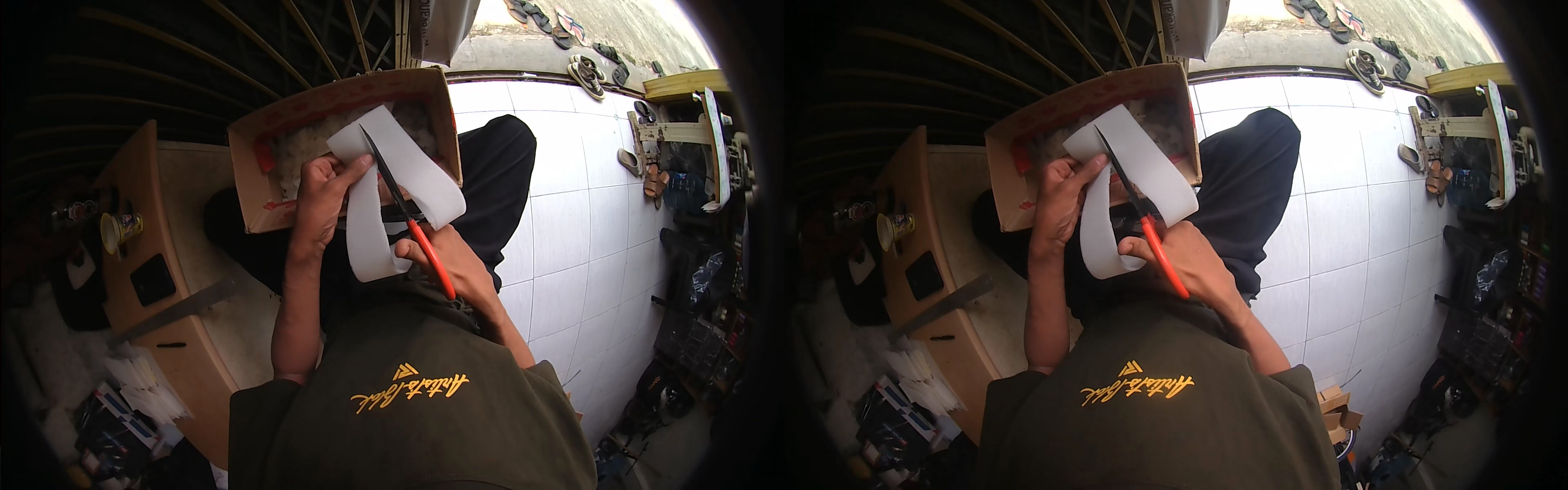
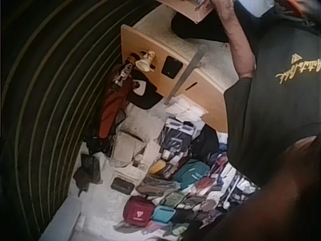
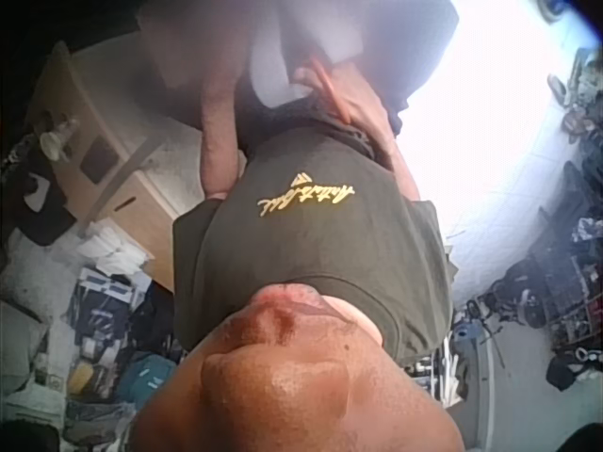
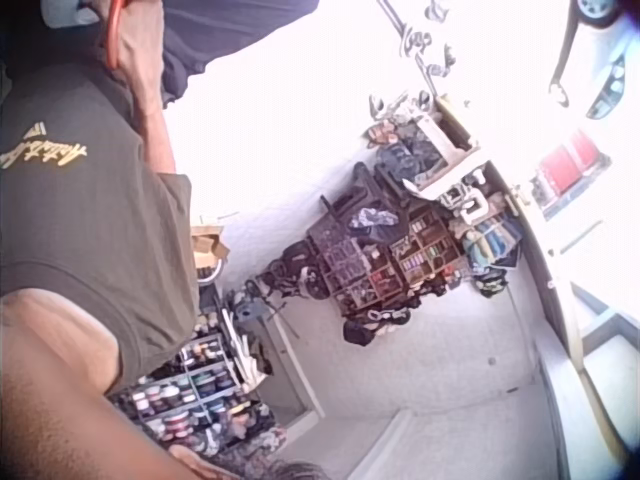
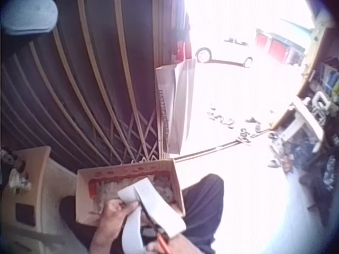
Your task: The person cuts a strip of white foam into smaller pieces using shears, letting the pieces fall into a cardboard box.
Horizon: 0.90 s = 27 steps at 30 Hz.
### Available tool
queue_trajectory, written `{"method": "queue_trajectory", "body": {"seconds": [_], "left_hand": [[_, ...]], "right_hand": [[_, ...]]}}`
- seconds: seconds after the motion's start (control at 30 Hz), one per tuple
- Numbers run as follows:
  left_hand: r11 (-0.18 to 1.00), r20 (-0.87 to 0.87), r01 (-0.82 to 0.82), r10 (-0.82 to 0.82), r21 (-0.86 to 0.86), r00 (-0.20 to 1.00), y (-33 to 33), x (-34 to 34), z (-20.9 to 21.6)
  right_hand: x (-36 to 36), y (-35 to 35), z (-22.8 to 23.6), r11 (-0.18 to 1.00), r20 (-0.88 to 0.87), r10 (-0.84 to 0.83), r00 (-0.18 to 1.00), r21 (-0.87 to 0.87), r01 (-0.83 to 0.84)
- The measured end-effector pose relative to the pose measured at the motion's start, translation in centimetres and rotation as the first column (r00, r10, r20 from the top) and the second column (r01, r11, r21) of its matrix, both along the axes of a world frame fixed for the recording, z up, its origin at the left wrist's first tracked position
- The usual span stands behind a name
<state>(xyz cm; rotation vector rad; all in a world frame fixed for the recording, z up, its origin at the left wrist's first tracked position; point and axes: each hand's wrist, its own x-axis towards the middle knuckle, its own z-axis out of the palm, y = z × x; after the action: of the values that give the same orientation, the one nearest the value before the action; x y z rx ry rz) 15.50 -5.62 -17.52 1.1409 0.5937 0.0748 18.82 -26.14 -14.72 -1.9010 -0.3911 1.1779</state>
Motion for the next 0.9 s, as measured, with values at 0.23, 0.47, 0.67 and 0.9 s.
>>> {"method": "queue_trajectory", "body": {"seconds": [0.23, 0.47, 0.67, 0.9], "left_hand": [[0.998, -0.085, -0.012, 0.017, 0.055, 0.996, 0.0, 0.2, 1.9], [0.988, -0.007, -0.093, 0.095, 0.12, 0.996, -0.3, 0.6, 0.8], [0.999, -0.089, 0.049, -0.05, -0.017, 0.995, 1.4, 0.4, -0.1], [0.987, -0.112, 0.154, -0.159, -0.048, 0.981, 2.8, 0.2, -0.3]], "right_hand": [[-0.2, 0.2, 0.8, 0.994, 0.006, -0.098, 0.995, 0.042, 0.097], [-0.2, 0.1, 0.7, 0.999, 0.082, 0.033, 0.996, -0.016, -0.032], [1.0, 0.5, 1.6, 0.992, 0.114, 0.125, 0.986, -0.017, -0.124], [1.9, 1.2, 2.1, 0.982, 0.054, 0.107, 0.993, -0.164, -0.097]]}}
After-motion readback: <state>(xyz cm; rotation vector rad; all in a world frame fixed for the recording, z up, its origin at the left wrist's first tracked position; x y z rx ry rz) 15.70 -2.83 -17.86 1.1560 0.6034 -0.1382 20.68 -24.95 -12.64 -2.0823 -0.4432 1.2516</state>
